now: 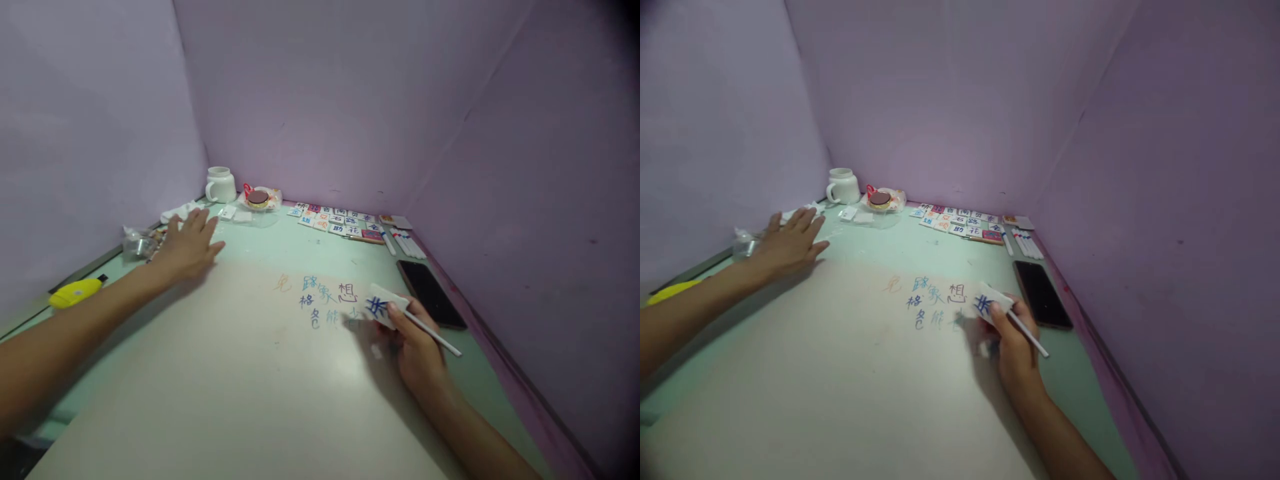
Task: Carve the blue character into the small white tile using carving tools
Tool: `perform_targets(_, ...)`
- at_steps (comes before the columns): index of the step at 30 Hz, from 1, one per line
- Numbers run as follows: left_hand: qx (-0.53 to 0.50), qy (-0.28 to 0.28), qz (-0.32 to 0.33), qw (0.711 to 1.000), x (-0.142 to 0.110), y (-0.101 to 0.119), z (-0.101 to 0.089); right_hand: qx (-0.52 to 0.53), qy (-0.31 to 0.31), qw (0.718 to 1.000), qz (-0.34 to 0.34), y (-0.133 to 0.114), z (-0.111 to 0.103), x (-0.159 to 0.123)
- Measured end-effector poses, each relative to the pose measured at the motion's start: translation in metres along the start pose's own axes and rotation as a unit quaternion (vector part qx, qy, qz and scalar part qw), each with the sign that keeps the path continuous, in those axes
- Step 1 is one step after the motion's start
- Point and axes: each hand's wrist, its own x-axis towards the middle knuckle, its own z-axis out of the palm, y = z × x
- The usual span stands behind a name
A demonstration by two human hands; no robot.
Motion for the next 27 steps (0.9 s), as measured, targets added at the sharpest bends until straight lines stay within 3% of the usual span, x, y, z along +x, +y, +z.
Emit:
perform_targets(2, -0.011, 0.003, 0.020, 1.000, -0.011, 0.033, -0.001, -0.007, -0.048, 0.998, 0.045, -0.005, 0.013, -0.015)
perform_targets(5, -0.039, -0.007, 0.080, 0.996, -0.034, 0.089, -0.008, -0.004, -0.151, 0.961, 0.230, -0.012, 0.025, -0.045)
perform_targets(6, -0.047, -0.006, 0.097, 0.994, -0.041, 0.105, -0.012, -0.031, -0.172, 0.951, 0.256, -0.013, 0.024, -0.054)
perform_targets(8, -0.065, 0.001, 0.132, 0.989, -0.053, 0.129, -0.019, -0.130, -0.196, 0.945, 0.226, -0.015, 0.014, -0.067)
perform_targets(11, -0.108, -0.072, 0.139, 0.982, -0.070, 0.148, -0.024, -0.233, -0.185, 0.951, 0.085, -0.018, -0.012, -0.071)
perform_targets(14, -0.149, -0.175, 0.113, 0.967, -0.086, 0.166, -0.018, -0.261, -0.175, 0.948, -0.042, -0.020, -0.027, -0.059)
perform_targets(17, -0.176, -0.195, 0.103, 0.959, -0.096, 0.191, -0.006, -0.239, -0.185, 0.945, -0.122, -0.016, -0.020, -0.041)
perform_targets(20, -0.185, -0.176, 0.101, 0.962, -0.097, 0.212, 0.007, -0.180, -0.200, 0.952, -0.147, -0.006, -0.006, -0.027)
perform_targets(22, -0.205, -0.169, 0.098, 0.959, -0.098, 0.218, 0.013, -0.139, -0.191, 0.963, -0.127, 0.001, -0.002, -0.024)
perform_targets(27, -0.281, -0.107, 0.107, 0.948, -0.111, 0.209, 0.024, -0.073, -0.146, 0.986, -0.043, 0.008, -0.010, -0.024)
